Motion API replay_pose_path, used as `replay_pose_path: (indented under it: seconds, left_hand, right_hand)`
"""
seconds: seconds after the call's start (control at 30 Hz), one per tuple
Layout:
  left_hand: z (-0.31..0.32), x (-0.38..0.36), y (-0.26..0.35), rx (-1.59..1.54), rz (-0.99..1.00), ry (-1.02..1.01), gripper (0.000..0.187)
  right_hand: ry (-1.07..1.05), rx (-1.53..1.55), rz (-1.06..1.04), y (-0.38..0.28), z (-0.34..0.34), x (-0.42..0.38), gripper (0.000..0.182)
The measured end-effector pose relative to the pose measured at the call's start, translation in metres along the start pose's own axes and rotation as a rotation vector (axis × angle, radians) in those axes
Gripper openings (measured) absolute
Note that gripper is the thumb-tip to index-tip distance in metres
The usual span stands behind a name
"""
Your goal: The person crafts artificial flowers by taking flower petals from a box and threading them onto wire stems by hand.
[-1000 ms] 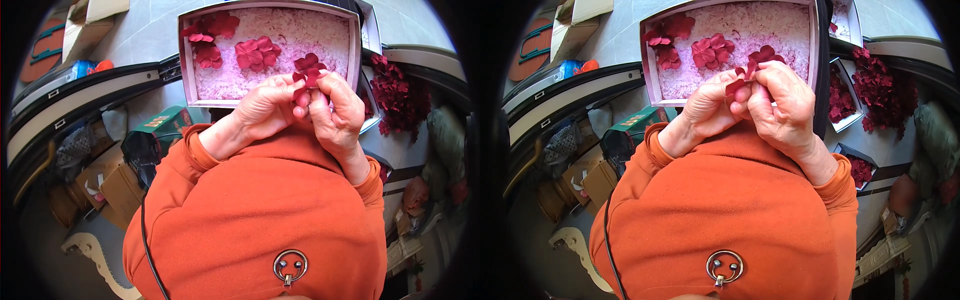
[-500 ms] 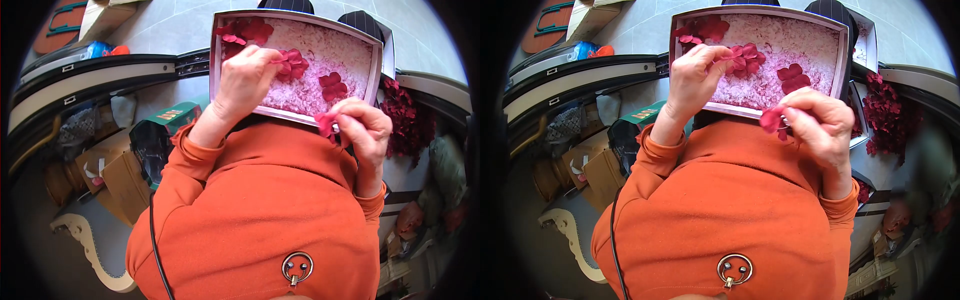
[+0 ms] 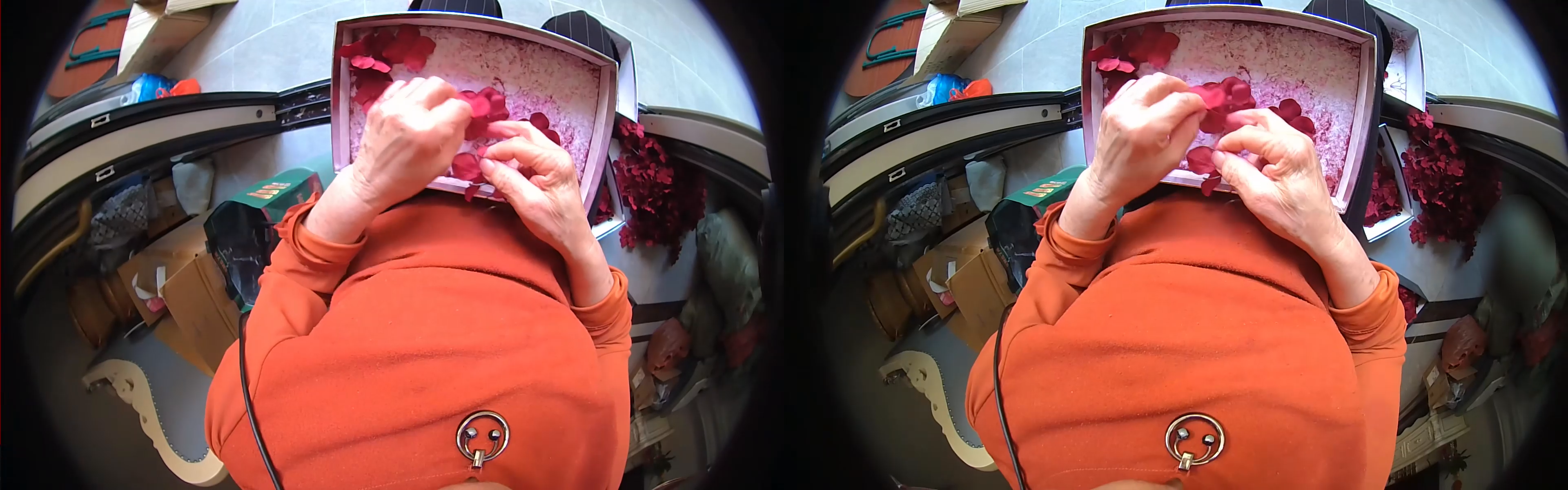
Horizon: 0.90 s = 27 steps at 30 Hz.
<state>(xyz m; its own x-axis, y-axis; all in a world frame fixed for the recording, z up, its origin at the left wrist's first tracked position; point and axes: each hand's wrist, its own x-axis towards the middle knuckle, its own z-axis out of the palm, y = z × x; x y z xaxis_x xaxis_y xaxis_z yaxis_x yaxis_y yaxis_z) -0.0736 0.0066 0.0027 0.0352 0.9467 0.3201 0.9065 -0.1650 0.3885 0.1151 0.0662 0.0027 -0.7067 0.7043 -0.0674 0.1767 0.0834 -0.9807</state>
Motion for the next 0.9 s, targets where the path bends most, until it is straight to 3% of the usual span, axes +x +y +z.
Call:
replay_pose_path:
  seconds: [0.03, 0.07, 0.13, 0.2, 0.23, 0.27, 0.33, 0.37, 0.4, 0.47, 0.63, 0.73, 0.8, 0.9]
  left_hand:
    - [-0.001, 0.001, 0.005, -0.075, 0.053, 0.021, 0.013]
    - [-0.002, 0.002, 0.008, -0.149, 0.107, 0.043, 0.015]
    - [0.000, 0.002, 0.012, -0.215, 0.149, 0.063, 0.018]
    - [0.004, 0.001, 0.015, -0.608, -0.065, 0.062, 0.023]
    - [-0.002, 0.001, 0.019, -0.643, -0.213, -0.019, 0.027]
    - [-0.001, -0.002, 0.018, -0.644, -0.214, -0.021, 0.027]
    - [0.002, -0.005, 0.014, -0.984, -0.379, -0.215, 0.029]
    - [0.003, -0.007, 0.018, -1.217, -0.485, -0.208, 0.028]
    - [0.006, -0.007, 0.017, -1.217, -0.486, -0.210, 0.028]
    - [0.013, -0.006, 0.011, -0.930, -0.244, -0.071, 0.022]
    - [0.012, -0.008, 0.018, -0.913, -0.339, -0.110, 0.017]
    - [0.014, -0.010, 0.015, -1.016, -0.342, -0.046, 0.018]
    - [0.009, -0.009, 0.021, -1.341, -0.594, -0.149, 0.017]
    - [0.009, -0.009, 0.022, -1.602, -0.703, -0.161, 0.013]
  right_hand:
    - [-0.007, -0.059, -0.187, 0.006, -0.001, 0.003, 0.007]
    - [-0.006, -0.060, -0.183, 0.004, -0.001, 0.002, 0.007]
    - [-0.006, 0.251, 0.019, -0.005, -0.002, 0.000, 0.006]
    - [-0.015, 0.280, 0.054, -0.005, -0.007, -0.003, 0.006]
    - [-0.010, 0.302, 0.053, -0.005, -0.009, -0.003, 0.005]
    - [-0.004, 0.324, 0.051, -0.005, -0.010, -0.004, 0.005]
    - [0.001, 0.318, 0.054, -0.005, -0.010, -0.005, 0.005]
    - [0.004, 0.312, 0.055, -0.005, -0.010, -0.006, 0.005]
    - [0.007, 0.307, 0.056, -0.005, -0.010, -0.006, 0.006]
    - [0.023, 0.317, 0.039, -0.002, -0.009, -0.006, 0.006]
    - [0.039, 0.316, 0.043, -0.003, -0.010, -0.008, 0.006]
    - [0.090, 0.263, 0.001, -0.002, -0.007, -0.008, 0.005]
    - [0.085, 0.286, 0.055, -0.006, -0.008, -0.009, 0.004]
    - [0.062, 0.192, -0.021, -0.005, -0.010, -0.008, 0.003]
